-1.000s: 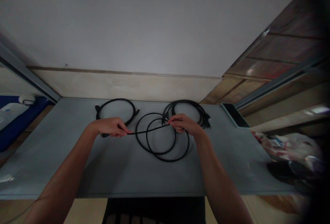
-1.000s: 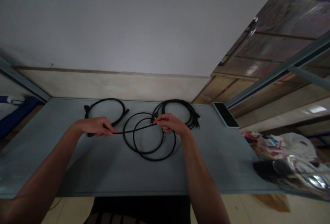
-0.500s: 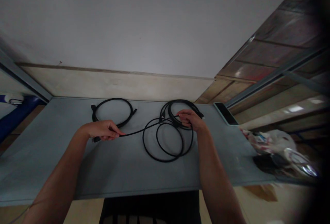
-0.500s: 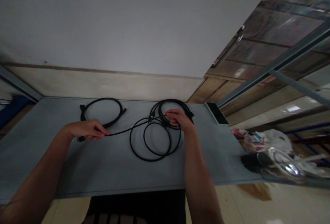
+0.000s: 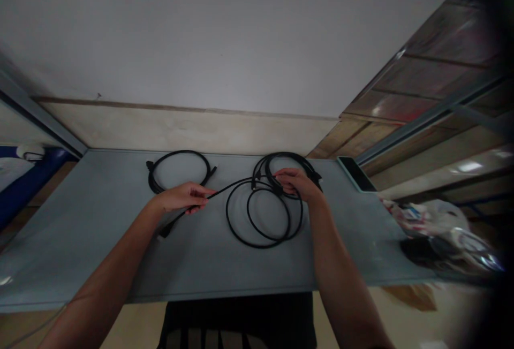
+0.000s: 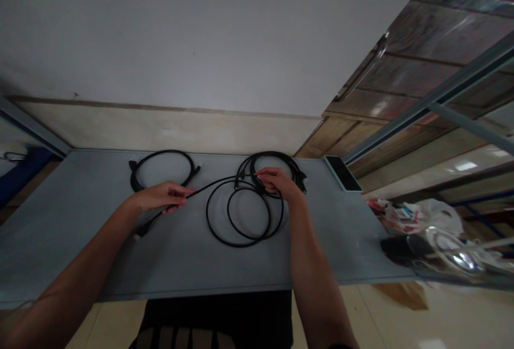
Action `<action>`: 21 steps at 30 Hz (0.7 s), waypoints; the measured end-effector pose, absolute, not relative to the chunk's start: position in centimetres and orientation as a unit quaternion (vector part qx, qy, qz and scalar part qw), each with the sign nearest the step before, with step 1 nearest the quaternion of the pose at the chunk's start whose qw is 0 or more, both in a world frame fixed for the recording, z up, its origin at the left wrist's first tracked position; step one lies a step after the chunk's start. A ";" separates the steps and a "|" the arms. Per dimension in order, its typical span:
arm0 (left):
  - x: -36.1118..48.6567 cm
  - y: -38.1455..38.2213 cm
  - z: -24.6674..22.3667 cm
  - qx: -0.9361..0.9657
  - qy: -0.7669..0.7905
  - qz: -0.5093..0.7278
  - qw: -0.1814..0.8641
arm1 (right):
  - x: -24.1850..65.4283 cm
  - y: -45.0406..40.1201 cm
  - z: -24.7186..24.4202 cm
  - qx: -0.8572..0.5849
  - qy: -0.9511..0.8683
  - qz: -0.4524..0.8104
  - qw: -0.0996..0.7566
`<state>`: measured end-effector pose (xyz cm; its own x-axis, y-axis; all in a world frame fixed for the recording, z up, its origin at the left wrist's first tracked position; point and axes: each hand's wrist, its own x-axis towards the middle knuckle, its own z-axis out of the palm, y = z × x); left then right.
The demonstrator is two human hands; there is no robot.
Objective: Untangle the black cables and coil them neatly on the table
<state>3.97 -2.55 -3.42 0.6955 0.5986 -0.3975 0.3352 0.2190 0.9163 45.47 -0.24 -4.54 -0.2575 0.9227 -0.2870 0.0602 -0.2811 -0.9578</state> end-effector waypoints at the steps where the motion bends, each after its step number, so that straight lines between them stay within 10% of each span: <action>1: 4.1 -2.5 -3.7 0.614 0.384 0.116 0.680 | 45.0 -0.3 -4.5 -0.502 -0.492 0.622 0.345; 21: 9.1 -2.9 -5.0 0.698 0.455 0.374 0.407 | 32.8 -3.4 -5.0 -0.401 -0.537 0.659 0.341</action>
<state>9.13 -2.94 -5.05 0.3052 0.9401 0.1520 0.3317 -0.2545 0.9084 32.83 -3.40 -5.04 -0.4457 0.8802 -0.1632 -0.0177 -0.1909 -0.9814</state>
